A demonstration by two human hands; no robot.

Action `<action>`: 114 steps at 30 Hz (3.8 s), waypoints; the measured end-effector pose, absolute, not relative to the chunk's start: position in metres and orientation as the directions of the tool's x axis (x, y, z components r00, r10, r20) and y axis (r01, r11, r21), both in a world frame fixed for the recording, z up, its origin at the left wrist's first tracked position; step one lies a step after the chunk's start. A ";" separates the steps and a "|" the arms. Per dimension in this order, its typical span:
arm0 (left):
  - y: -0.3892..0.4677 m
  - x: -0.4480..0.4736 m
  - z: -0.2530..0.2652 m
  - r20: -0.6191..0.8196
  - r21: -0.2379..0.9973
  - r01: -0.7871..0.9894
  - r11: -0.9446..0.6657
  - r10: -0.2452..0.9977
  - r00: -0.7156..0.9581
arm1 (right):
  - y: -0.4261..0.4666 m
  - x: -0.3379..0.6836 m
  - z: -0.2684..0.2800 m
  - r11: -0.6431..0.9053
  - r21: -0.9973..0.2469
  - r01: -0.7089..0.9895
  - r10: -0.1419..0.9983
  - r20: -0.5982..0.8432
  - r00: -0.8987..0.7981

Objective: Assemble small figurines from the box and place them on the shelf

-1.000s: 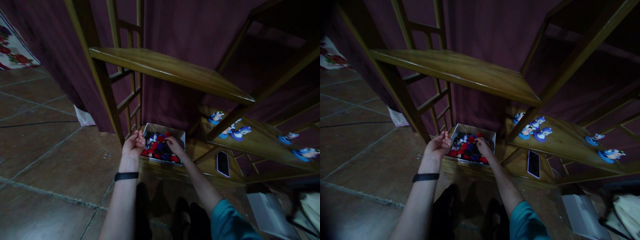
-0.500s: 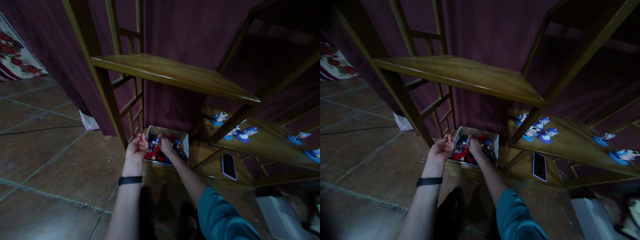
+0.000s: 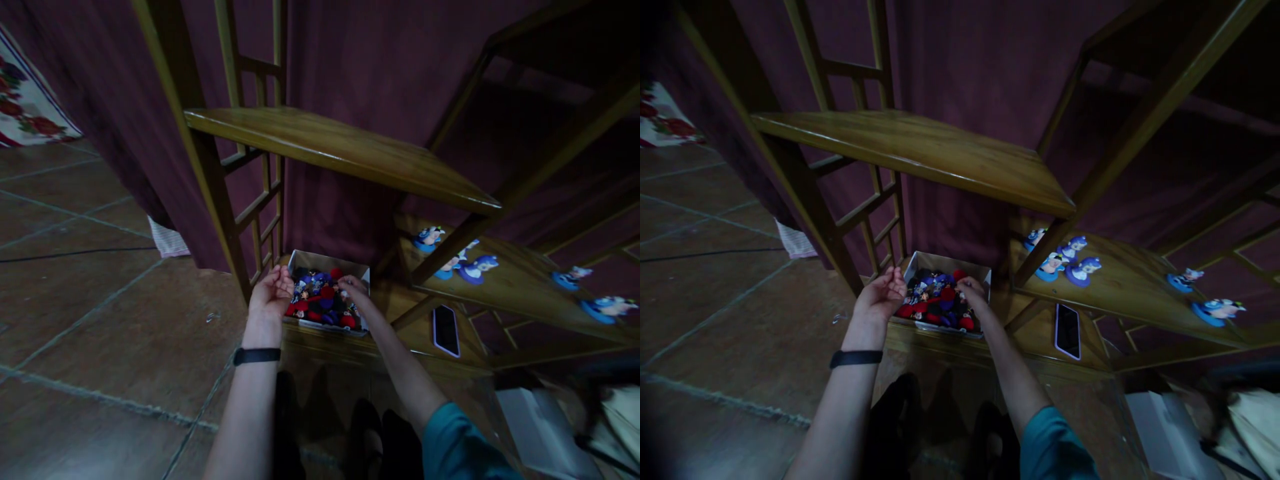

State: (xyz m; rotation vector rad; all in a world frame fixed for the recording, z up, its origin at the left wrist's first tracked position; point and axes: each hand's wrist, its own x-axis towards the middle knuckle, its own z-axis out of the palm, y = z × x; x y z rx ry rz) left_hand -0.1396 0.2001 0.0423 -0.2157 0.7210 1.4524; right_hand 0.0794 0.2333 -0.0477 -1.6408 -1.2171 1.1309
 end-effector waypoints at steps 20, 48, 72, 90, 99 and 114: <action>0.203 -0.144 0.034 -0.549 0.276 -0.951 0.142 0.835 -0.035 | 0.221 0.053 -0.053 0.124 -0.568 0.814 0.977 -0.076 -0.201; 0.180 -0.066 0.028 -0.413 0.804 -0.451 0.388 0.909 0.046 | 0.159 0.072 -0.011 -0.208 -0.977 -0.056 0.972 -0.212 0.103; 0.179 -0.046 0.015 -0.407 0.756 -0.513 0.406 0.906 0.118 | 0.149 0.087 0.001 0.075 -0.928 -0.366 0.956 -0.038 0.291; 0.176 -0.036 0.009 -0.403 0.765 -0.478 0.432 0.900 0.168 | 0.154 0.094 -0.008 0.150 -0.988 -0.039 0.942 0.131 0.308; 0.174 -0.036 0.012 -0.439 0.693 -0.536 0.482 0.872 0.218 | 0.153 0.094 -0.006 0.162 -0.987 0.021 0.941 0.161 0.299; 0.172 -0.029 0.009 -0.490 0.640 -0.593 0.489 0.854 0.175 | 0.157 0.099 -0.011 0.139 -0.976 0.168 0.932 0.186 0.310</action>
